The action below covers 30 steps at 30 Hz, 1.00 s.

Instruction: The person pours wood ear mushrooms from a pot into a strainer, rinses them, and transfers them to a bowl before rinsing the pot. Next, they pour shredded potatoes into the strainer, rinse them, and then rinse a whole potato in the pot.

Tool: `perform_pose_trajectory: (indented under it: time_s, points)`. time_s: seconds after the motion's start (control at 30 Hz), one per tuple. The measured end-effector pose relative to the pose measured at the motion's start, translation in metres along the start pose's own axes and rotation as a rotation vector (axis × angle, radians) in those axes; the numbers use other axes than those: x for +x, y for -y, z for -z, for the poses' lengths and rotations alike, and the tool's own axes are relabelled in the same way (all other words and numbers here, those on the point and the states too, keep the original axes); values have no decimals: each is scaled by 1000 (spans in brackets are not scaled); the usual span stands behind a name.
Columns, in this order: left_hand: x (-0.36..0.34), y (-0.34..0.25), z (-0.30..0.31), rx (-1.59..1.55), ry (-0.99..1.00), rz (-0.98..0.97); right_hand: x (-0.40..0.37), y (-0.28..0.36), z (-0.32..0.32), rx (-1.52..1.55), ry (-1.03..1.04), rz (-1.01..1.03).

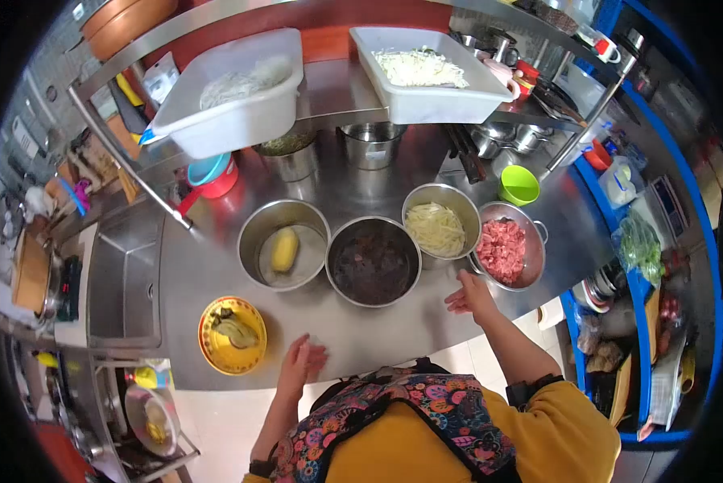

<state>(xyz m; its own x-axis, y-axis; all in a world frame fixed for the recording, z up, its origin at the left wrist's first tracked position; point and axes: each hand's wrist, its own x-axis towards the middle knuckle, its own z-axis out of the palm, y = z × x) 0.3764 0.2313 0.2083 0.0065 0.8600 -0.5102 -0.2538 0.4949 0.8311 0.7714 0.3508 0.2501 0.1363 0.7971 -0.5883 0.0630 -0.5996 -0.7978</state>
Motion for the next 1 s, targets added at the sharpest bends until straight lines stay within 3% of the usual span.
perform_pose_trajectory:
  time_s: [0.13,0.23,0.33,0.53,0.6,1.0]
  points:
    - [45,-58,-3,-358,56,157,19,22,-23,256,-65,-72]
    - [75,-88,-15,-591,-153,279,45,25,-33,372,-67,-75]
    - [117,-79,9,-688,-28,284,87,19,-34,353,-36,-113]
    - [156,-97,21,-688,-216,216,153,49,-30,216,45,-184]
    - [173,-100,39,-666,-142,200,175,65,-35,125,106,-200]
    - [219,-137,95,-752,-239,136,221,150,-154,-92,361,-71]
